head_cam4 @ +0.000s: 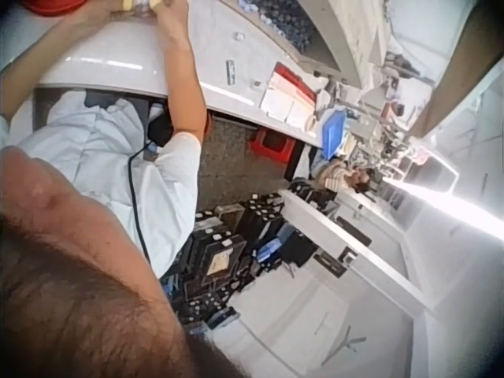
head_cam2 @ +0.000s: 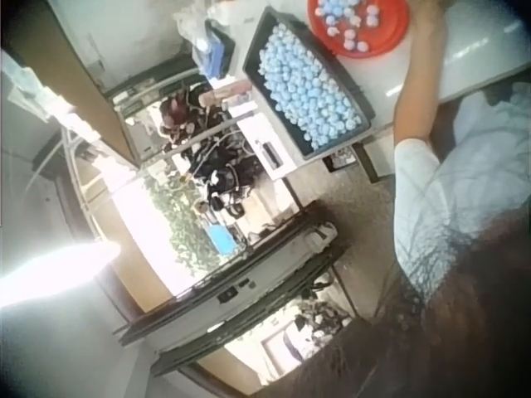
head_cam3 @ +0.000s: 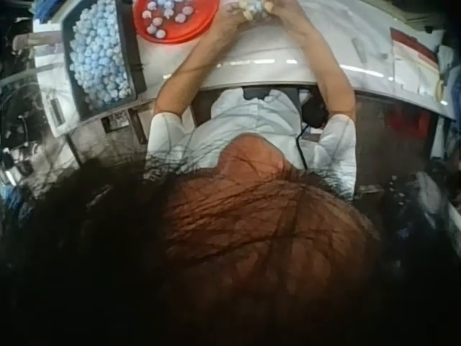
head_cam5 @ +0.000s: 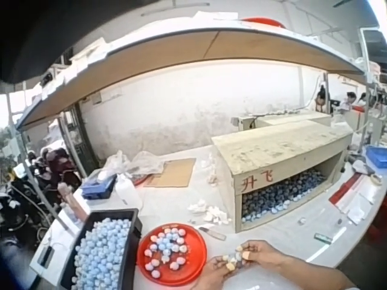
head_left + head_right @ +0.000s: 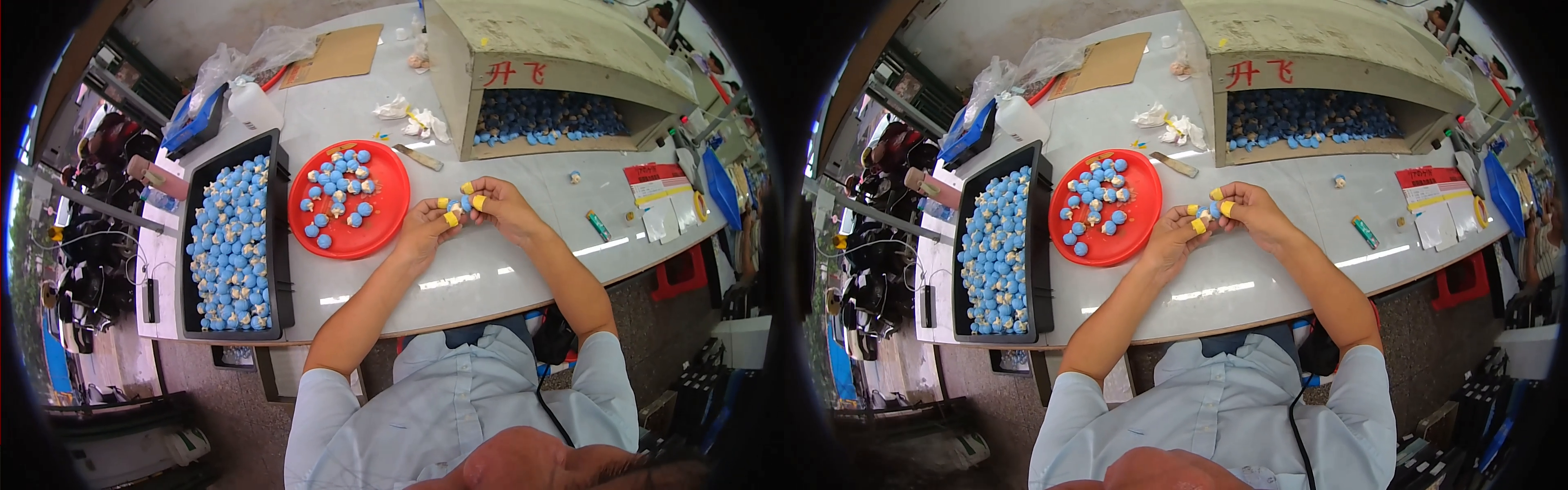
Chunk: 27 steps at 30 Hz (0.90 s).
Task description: The person applies glue to spherical components with a glue bottle, then assembles the components by hand at a factory workbench.
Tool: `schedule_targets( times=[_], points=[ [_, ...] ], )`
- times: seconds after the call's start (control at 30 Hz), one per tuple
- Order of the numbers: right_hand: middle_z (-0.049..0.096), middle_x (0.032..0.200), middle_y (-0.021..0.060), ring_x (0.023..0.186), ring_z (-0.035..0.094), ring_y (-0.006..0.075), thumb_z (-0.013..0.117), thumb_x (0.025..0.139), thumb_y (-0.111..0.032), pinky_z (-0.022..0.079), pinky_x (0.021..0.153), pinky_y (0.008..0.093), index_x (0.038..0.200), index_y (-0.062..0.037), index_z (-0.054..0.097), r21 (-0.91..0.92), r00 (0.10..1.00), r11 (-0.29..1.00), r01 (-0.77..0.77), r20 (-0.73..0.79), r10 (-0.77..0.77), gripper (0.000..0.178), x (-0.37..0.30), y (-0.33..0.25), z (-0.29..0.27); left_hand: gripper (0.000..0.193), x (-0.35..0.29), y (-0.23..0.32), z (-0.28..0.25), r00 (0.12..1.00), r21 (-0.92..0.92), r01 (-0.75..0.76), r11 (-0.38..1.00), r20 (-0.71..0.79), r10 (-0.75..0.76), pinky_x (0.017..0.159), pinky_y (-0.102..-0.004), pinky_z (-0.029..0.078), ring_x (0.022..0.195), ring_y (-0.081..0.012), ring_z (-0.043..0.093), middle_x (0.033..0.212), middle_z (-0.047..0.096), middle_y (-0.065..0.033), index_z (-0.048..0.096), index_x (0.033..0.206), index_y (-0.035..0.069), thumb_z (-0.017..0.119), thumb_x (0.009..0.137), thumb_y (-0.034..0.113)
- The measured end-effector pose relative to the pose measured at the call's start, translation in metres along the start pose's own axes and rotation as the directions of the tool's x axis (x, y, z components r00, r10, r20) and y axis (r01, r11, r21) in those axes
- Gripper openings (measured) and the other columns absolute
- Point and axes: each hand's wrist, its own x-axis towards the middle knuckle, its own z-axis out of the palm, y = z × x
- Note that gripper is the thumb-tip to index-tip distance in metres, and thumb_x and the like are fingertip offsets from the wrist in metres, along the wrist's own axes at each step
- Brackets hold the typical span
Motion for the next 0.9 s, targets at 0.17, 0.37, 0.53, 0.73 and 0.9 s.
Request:
schedule_targets(
  times=[0.17, 0.37, 0.53, 0.73, 0.9],
  points=[
    [0.059, 0.091, 0.0032, 0.076, 0.056, 0.0075, 0.057, 0.089, -0.004, 0.046, 0.063, 0.021, 0.108, -0.0013, 0.059, -0.105, 1.0, 0.994, 0.028, -0.008, -0.029, 0.02, 0.002, 0.013, 0.008, 0.033, 0.0, 0.0, -0.004, 1.0, -0.007, 0.0, 1.0, 0.01, 0.0, 0.082, -0.0255, 0.053, 0.095, -0.0168, 0.064, 0.103, 0.063, -0.0097, 0.047, 0.111, 0.003, 0.067, 0.085, 0.005],
    [0.058, 0.101, 0.0047, 0.09, 0.056, 0.0113, 0.058, 0.087, 0.001, 0.049, 0.078, 0.0246, 0.111, 0.0002, 0.056, -0.391, 0.896, 0.817, 0.424, 0.048, -0.442, 0.024, 0.003, 0.033, 0.006, 0.03, 0.002, -0.002, -0.003, 1.0, -0.035, 0.008, 0.999, -0.008, -0.008, 0.084, -0.0265, 0.053, 0.095, -0.0165, 0.063, 0.104, 0.063, -0.0097, 0.048, 0.109, 0.003, 0.067, 0.086, 0.007],
    [0.058, 0.108, 0.0063, 0.092, 0.055, 0.0112, 0.058, 0.086, 0.003, 0.049, 0.082, 0.0248, 0.111, 0.0013, 0.055, -0.289, 0.933, 0.894, 0.342, -0.006, -0.359, 0.026, 0.003, 0.026, 0.005, 0.023, -0.001, 0.003, -0.003, 0.998, -0.15, 0.055, 0.987, 0.047, -0.049, 0.084, -0.0262, 0.055, 0.1, -0.0194, 0.063, 0.109, 0.061, -0.0126, 0.049, 0.111, 0.001, 0.06, 0.091, 0.006],
    [0.059, 0.107, 0.0063, 0.093, 0.056, 0.0121, 0.06, 0.084, 0.004, 0.048, 0.081, 0.0249, 0.112, 0.0019, 0.056, -0.203, 0.927, 0.905, 0.374, 0.053, -0.371, 0.028, 0.0, 0.021, -0.005, 0.024, 0.001, -0.002, -0.004, 0.99, -0.215, 0.096, 0.972, 0.122, -0.07, 0.086, -0.0261, 0.056, 0.103, -0.0219, 0.063, 0.112, 0.059, -0.0146, 0.049, 0.114, -0.001, 0.056, 0.092, 0.004],
    [0.061, 0.104, 0.0069, 0.095, 0.057, 0.0135, 0.059, 0.082, 0.005, 0.047, 0.08, 0.026, 0.105, 0.0012, 0.061, -0.416, 0.863, 0.758, 0.502, 0.189, -0.468, 0.024, -0.001, 0.018, -0.01, 0.025, 0.002, -0.004, -0.006, 0.986, -0.209, 0.107, 0.972, 0.147, -0.077, 0.086, -0.0256, 0.056, 0.102, -0.0212, 0.063, 0.111, 0.059, -0.0139, 0.049, 0.115, -0.001, 0.057, 0.092, 0.005]
  ],
)
